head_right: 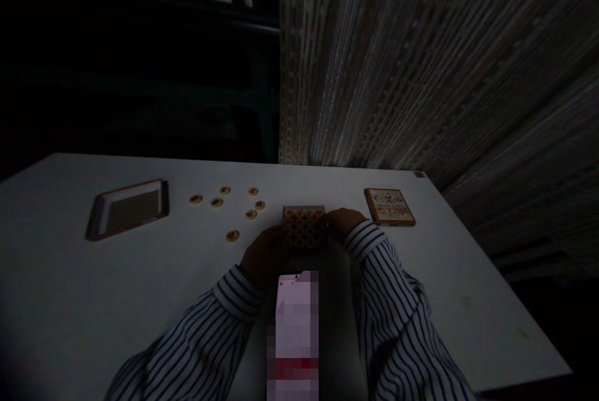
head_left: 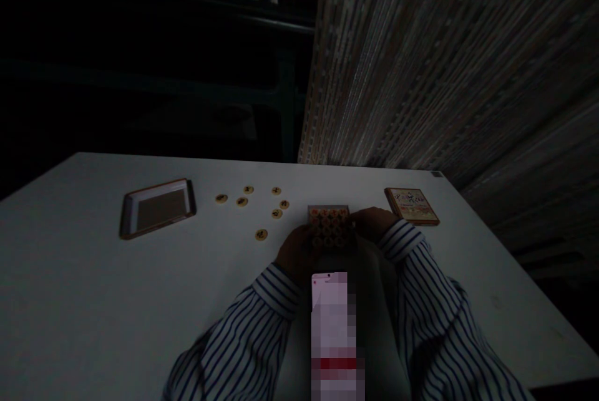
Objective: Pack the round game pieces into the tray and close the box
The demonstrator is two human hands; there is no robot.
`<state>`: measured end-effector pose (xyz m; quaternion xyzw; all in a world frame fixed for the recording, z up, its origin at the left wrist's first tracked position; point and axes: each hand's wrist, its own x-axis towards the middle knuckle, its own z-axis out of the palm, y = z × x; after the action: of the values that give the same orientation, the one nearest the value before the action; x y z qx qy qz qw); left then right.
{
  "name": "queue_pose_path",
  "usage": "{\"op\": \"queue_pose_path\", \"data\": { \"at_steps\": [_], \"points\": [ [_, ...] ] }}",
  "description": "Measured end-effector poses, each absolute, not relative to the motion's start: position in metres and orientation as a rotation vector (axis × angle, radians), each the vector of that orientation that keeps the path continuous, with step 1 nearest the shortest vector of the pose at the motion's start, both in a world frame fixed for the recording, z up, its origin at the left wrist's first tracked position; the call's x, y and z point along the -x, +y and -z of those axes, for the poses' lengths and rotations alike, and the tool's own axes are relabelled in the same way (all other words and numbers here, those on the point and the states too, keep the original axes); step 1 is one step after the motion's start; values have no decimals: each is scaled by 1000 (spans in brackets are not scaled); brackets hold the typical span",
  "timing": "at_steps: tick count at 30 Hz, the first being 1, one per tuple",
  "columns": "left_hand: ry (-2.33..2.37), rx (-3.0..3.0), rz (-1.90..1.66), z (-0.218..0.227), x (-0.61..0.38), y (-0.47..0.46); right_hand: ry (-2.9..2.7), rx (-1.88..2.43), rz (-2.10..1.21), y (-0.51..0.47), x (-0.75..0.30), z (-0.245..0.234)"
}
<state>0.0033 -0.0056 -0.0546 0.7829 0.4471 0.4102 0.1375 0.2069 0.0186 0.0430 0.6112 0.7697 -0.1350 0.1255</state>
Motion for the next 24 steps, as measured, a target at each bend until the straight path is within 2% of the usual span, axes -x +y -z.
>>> {"op": "queue_pose_path", "data": {
  "at_steps": [24],
  "points": [
    [1307,-2252,-1194,59,-3,-5,2241,-1750,390,18,-205,-41]
  ]
}}
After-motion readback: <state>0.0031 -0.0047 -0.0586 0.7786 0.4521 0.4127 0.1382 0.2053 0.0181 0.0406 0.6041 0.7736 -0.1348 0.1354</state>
